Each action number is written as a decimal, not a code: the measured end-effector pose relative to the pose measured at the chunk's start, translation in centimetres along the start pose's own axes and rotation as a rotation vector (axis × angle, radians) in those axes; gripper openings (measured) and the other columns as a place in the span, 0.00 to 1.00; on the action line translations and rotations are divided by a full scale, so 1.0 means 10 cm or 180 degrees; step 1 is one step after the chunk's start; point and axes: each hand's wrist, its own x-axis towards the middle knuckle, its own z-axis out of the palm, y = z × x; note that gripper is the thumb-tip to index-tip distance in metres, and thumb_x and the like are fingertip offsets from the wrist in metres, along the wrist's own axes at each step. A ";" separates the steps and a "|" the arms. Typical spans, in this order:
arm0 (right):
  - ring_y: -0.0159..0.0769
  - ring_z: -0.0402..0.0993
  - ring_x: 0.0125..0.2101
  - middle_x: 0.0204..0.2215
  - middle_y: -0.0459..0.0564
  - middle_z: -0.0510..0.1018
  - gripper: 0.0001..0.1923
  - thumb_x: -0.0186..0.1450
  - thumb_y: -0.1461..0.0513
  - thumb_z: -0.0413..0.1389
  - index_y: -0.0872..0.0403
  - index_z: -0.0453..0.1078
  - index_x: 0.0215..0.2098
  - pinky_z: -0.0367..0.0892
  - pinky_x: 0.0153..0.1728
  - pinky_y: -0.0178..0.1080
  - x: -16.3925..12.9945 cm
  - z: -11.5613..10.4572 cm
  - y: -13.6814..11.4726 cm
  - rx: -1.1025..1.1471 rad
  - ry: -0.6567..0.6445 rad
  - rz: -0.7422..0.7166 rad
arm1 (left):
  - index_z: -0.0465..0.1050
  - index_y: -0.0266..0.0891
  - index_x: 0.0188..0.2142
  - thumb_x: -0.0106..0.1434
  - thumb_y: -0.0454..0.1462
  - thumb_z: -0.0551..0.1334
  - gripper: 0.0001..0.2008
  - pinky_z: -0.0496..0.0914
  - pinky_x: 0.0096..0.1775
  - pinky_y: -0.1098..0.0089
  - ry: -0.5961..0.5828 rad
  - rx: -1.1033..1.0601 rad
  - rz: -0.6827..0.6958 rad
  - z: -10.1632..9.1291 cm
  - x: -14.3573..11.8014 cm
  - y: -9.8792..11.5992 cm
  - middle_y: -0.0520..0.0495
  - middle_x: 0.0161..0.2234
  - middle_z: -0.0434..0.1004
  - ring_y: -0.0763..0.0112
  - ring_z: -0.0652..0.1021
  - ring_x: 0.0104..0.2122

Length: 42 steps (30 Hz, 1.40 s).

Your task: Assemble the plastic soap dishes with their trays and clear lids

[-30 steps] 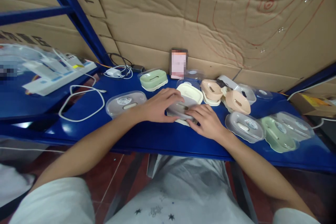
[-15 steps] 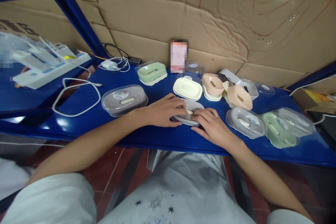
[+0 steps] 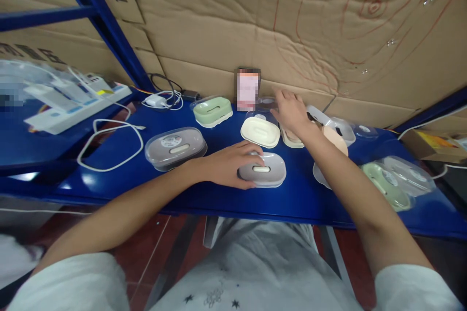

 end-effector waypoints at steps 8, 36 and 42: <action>0.56 0.73 0.52 0.51 0.66 0.79 0.19 0.74 0.68 0.44 0.60 0.75 0.53 0.59 0.58 0.59 -0.02 -0.04 0.09 -0.0345 0.0050 -0.0078 | 0.68 0.44 0.65 0.62 0.46 0.76 0.36 0.68 0.64 0.52 0.0049 -0.0101 -0.0034 0.02 -0.01 -0.01 0.37 0.64 0.69 0.49 0.72 0.63; 0.54 0.55 0.75 0.74 0.52 0.64 0.38 0.74 0.55 0.61 0.37 0.53 0.78 0.65 0.70 0.66 -2.13 -0.18 -0.41 0.1394 -0.0092 -0.1020 | 0.60 0.47 0.74 0.66 0.50 0.72 0.42 0.67 0.66 0.49 0.0054 0.0136 -0.0065 0.09 -0.01 0.00 0.34 0.70 0.66 0.45 0.71 0.67; 0.53 0.55 0.75 0.75 0.55 0.62 0.40 0.75 0.58 0.60 0.40 0.49 0.80 0.65 0.70 0.64 -2.20 -0.12 -0.50 0.1177 0.0041 -0.0971 | 0.54 0.42 0.76 0.67 0.53 0.71 0.46 0.66 0.66 0.51 -0.0092 0.0283 -0.0011 0.18 0.02 -0.03 0.29 0.72 0.60 0.44 0.68 0.69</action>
